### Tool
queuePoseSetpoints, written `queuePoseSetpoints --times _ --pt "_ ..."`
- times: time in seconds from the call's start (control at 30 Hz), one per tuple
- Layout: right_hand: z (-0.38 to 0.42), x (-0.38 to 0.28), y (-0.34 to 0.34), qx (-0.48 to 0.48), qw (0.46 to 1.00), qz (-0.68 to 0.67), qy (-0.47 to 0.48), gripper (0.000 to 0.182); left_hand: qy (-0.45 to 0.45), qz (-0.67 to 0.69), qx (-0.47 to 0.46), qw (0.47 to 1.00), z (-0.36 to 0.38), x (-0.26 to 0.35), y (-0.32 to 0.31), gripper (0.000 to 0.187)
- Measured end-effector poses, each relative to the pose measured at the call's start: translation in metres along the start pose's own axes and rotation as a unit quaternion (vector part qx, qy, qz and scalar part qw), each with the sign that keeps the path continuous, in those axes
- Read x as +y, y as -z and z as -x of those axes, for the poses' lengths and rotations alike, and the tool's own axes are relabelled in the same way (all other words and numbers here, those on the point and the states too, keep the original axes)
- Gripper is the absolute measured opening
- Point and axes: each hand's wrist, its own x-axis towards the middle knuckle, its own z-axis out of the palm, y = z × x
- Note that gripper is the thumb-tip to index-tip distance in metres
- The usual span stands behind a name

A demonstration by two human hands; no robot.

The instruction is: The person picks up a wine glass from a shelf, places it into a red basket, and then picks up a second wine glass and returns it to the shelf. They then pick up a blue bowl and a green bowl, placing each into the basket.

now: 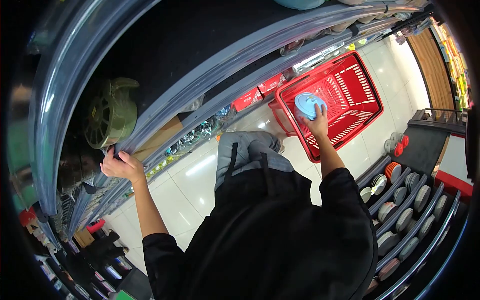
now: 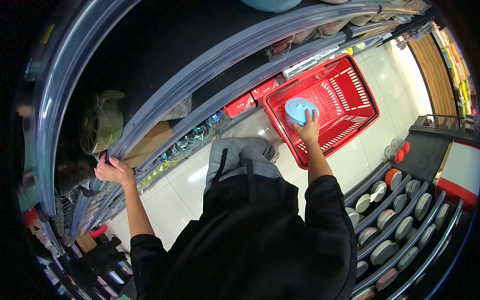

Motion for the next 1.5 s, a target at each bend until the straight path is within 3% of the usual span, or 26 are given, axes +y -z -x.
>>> queuePoseSetpoints --times 0.27,0.47,0.63,1.03,1.33,1.5 --pt "0.012 0.009 0.006 0.005 0.999 0.001 0.032 0.086 0.005 -0.003 -0.001 1.0 0.001 -0.002 -0.001 0.034" --pt "0.001 0.005 -0.011 0.097 0.995 -0.028 0.002 0.087 -0.002 -0.005 0.002 1.0 0.0 -0.002 -0.001 0.033" --pt "-0.005 0.0 -0.032 0.118 0.993 -0.029 -0.012 0.086 0.0 -0.007 0.005 1.0 0.002 -0.005 -0.003 0.033" --pt "0.005 -0.001 -0.05 0.059 0.997 -0.015 -0.05 0.095 0.006 -0.001 0.006 1.0 -0.001 0.0 -0.002 0.032" --pt "0.005 0.018 -0.064 -0.02 0.99 -0.081 -0.118 0.122 0.011 -0.003 0.0 1.0 -0.005 0.003 0.004 0.032" --pt "0.008 0.043 -0.081 -0.028 0.987 -0.093 -0.132 0.124 0.019 0.004 -0.008 1.0 -0.003 0.0 0.004 0.032"
